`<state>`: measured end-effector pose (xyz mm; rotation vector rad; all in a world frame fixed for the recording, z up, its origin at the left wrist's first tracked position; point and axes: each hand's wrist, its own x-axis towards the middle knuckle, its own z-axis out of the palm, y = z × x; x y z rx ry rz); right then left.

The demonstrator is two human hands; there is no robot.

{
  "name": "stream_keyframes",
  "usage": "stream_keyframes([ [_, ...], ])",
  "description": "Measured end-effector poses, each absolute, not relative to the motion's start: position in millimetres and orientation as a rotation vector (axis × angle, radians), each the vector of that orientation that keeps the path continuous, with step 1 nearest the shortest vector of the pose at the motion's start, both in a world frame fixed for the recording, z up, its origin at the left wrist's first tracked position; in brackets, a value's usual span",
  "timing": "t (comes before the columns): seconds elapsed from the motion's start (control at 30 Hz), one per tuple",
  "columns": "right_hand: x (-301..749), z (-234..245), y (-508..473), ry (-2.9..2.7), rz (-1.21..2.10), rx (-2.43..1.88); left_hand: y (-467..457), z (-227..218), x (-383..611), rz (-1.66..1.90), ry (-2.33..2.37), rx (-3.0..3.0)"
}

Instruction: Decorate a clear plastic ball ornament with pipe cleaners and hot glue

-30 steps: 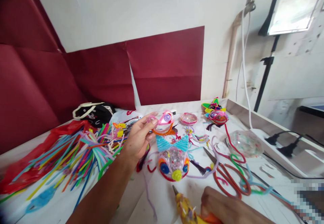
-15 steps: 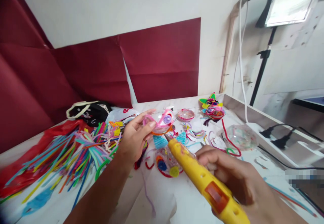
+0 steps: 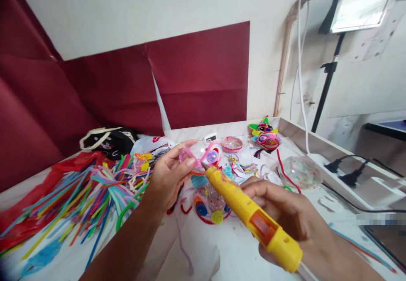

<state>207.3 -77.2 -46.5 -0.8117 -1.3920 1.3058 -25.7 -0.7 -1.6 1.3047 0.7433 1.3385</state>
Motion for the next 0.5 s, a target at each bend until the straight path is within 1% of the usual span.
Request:
stream_keyframes([
  [0.1,204.3,-41.0,-78.3,-1.369,1.291,-0.853,-1.9,0.2,-25.4,1.334,0.751,1.293],
  [0.27,214.6,-48.5,-70.2,-1.636,1.352,-0.731,-3.6,2.6,-25.5,1.339,0.772,1.323],
  [0.37,220.8,-52.4,-65.0,-1.574,1.336,-0.794,-4.2,2.7,-25.9,1.334,0.756,1.327],
  [0.5,226.0,-53.3,-58.1,-1.662,1.368,-0.721,-5.4,3.7,-26.1,1.307,0.722,1.305],
])
